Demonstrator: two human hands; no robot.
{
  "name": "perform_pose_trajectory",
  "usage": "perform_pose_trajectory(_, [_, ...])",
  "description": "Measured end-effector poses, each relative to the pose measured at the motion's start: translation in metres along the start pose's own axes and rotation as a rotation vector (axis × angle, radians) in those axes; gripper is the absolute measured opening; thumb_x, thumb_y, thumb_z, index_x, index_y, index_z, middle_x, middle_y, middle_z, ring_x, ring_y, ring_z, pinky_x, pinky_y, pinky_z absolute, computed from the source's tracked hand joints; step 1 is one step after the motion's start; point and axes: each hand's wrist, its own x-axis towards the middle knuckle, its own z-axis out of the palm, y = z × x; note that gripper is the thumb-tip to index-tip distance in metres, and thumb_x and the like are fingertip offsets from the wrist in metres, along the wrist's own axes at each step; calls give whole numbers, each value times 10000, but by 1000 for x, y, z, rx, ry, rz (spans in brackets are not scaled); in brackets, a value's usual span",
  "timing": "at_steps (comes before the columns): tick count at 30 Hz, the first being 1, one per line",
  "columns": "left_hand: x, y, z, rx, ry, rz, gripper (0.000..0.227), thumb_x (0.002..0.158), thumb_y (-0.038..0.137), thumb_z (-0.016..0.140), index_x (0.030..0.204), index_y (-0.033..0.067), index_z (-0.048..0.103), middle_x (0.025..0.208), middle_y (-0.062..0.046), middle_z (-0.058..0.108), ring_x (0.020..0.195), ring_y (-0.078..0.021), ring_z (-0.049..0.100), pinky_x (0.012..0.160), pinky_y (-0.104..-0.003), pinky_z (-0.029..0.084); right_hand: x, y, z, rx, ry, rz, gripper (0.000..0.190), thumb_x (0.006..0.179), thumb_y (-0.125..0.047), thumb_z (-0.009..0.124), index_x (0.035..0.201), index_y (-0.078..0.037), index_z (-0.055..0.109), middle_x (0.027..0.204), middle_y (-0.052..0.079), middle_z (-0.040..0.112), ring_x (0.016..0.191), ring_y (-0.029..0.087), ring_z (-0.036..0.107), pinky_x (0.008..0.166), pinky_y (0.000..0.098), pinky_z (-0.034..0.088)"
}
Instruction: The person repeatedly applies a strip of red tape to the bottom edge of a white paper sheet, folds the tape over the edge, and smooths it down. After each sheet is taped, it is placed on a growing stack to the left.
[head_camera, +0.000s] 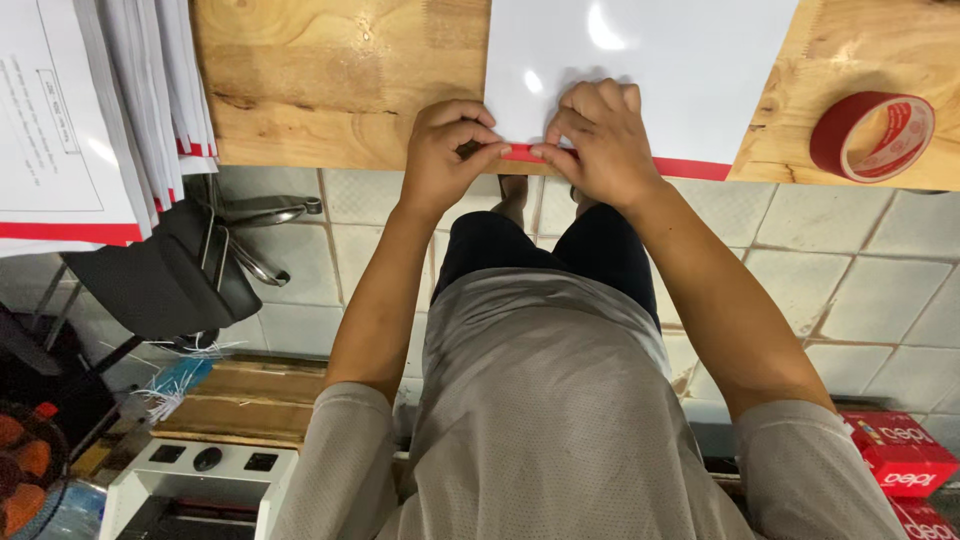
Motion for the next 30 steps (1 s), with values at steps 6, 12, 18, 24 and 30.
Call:
perform_pose_trajectory(6, [-23,4,23,444,206,-171,786,978,435,709,1520,-37,391,1581,-191,401,1474,-385,358,1227,-530,238,-3,2,10,-128,-44,-5,338,975,-490,782,952,-160,714,1106,-6,583,1103,209,476,1009,391,334])
perform_pose_trajectory(12, [-38,0,47,612,292,-431,745,1098,519,263,1659,29,276,1757,-118,228,1658,-346,129,1329,-607,-36,-3,-2,5,-168,-20,1,264,1041,-380,745,999,-124,702,1157,25,599,1115,219,487,1010,392,355])
perform_pose_trajectory(18, [-36,-13,48,910,227,-340,689,1061,521,317,1612,110,369,1702,-83,273,1601,-319,176,1281,-577,-22,-2,-71,24,-234,-157,83,573,914,-256,697,1438,-41,612,1513,98,566,1472,239,419,1229,400,324])
perform_pose_trajectory(24, [-39,-10,47,903,187,-395,704,1061,536,369,1621,110,380,1709,-99,285,1601,-331,194,1283,-573,-11,-38,-65,36,-170,-206,89,807,1001,-477,574,1603,3,329,1680,163,322,1548,290,274,1255,439,189])
perform_pose_trajectory(30, [-36,2,48,771,214,-377,736,1048,503,453,1622,54,353,1711,-150,279,1602,-377,191,1267,-619,10,-148,11,-40,-227,-186,383,659,985,-275,633,1541,29,453,1632,169,425,1512,323,407,1265,441,302])
